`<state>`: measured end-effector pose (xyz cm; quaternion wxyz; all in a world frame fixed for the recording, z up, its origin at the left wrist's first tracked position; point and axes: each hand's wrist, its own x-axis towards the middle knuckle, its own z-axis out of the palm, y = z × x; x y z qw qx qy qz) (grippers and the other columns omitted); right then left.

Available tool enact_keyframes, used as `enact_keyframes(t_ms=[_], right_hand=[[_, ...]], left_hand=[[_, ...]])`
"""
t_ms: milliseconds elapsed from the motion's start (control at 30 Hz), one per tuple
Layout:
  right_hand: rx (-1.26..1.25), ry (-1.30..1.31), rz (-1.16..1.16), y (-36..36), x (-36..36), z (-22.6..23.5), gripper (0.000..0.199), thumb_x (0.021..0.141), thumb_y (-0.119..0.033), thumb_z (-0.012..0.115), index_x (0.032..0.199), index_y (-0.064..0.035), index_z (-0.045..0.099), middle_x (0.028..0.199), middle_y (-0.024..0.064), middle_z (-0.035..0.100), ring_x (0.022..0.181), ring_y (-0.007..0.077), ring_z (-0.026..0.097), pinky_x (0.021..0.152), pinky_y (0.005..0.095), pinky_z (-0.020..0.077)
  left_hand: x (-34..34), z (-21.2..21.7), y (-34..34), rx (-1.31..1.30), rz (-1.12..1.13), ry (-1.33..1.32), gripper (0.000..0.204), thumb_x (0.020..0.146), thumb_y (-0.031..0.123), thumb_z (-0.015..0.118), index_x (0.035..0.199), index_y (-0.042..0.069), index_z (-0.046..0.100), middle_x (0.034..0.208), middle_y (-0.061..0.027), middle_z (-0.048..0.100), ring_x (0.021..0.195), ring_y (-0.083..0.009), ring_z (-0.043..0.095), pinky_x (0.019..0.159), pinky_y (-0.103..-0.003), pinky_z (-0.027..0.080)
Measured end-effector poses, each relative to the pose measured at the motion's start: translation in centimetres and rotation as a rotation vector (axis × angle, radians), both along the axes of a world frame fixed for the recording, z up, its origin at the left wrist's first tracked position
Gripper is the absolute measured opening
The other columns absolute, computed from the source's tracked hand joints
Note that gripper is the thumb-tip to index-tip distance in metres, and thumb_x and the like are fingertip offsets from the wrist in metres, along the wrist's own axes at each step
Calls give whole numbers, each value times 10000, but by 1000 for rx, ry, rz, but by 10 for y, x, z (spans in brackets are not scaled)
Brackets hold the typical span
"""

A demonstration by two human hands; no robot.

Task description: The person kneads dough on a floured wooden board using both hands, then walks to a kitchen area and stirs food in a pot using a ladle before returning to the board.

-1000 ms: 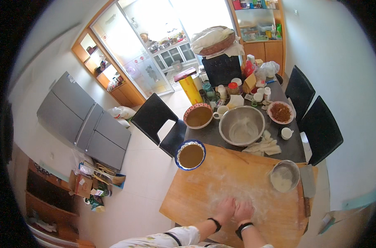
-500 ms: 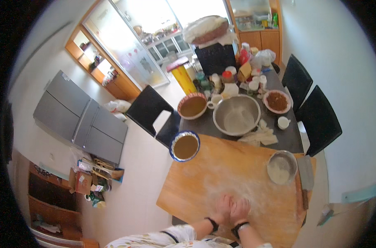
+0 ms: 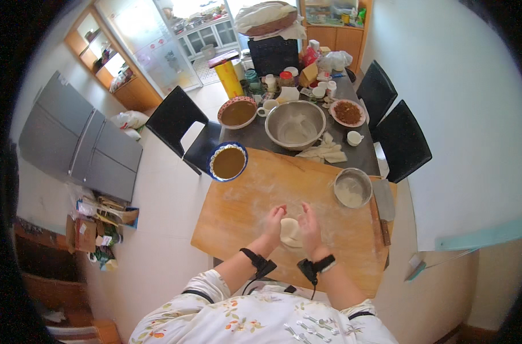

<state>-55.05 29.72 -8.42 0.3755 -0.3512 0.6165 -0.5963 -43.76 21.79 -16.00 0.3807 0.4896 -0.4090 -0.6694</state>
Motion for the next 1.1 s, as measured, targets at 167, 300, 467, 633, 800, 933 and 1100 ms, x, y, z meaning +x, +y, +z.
enact_keyframes(t_ms=[167, 300, 467, 633, 800, 933, 1100], right_hand=[[-321, 659, 173, 22, 27, 26, 505, 1023, -339, 481, 1417, -23, 487, 1443, 196, 495, 1346, 355, 442, 1135, 428, 330], [51, 627, 193, 31, -9, -30, 454, 954, -198, 507, 1371, -19, 488, 1337, 149, 541, 1288, 318, 482, 1113, 429, 369], [-74, 421, -31, 36, 23, 93, 499, 995, -301, 476, 1415, -31, 457, 1387, 164, 524, 1313, 297, 484, 1102, 463, 382], [-560, 426, -303, 20, 158, 183, 555, 1037, -404, 446, 1458, -43, 427, 1438, 179, 508, 1338, 276, 485, 1092, 497, 395], [-94, 1129, -147, 14, 225, -14, 611, 969, -380, 572, 1454, -39, 422, 1396, 190, 525, 1293, 344, 500, 1064, 444, 413], [918, 924, 108, 19, 230, -78, 571, 921, -282, 658, 1397, -25, 473, 1326, 202, 556, 1239, 364, 527, 1035, 433, 441], [976, 1034, 309, -78, 292, -48, 562, 896, -254, 682, 1370, -16, 496, 1304, 206, 564, 1229, 371, 528, 1039, 437, 439]], left_hand=[[-20, 97, 35, 557, -83, 541, 470, 1045, 397, 483, 1386, 76, 525, 1299, -81, 578, 1181, -237, 555, 1025, -375, 427], [2, 191, 27, -111, -545, 381, 602, 1036, 452, 480, 1512, 92, 399, 1568, -103, 374, 1438, -274, 362, 1098, -433, 366], [64, 77, 32, -1436, -711, -185, 645, 996, 401, 553, 1524, 76, 374, 1594, -148, 331, 1475, -306, 313, 1124, -463, 328], [136, 44, 6, -752, -1073, -320, 555, 885, 388, 634, 1309, 34, 573, 1423, -180, 489, 1312, -316, 485, 995, -490, 455], [269, 193, -26, 308, -994, 477, 669, 932, 560, 543, 1397, 79, 522, 1410, -153, 538, 1268, -312, 538, 1029, -471, 451], [459, 198, -147, -129, -838, 110, 670, 898, 431, 682, 1419, 45, 518, 1336, -141, 576, 1174, -273, 582, 986, -414, 486], [704, 66, -279, 172, 309, -34, 230, 824, 194, 720, 974, 23, 687, 815, -50, 666, 754, -156, 628, 721, -308, 529]])
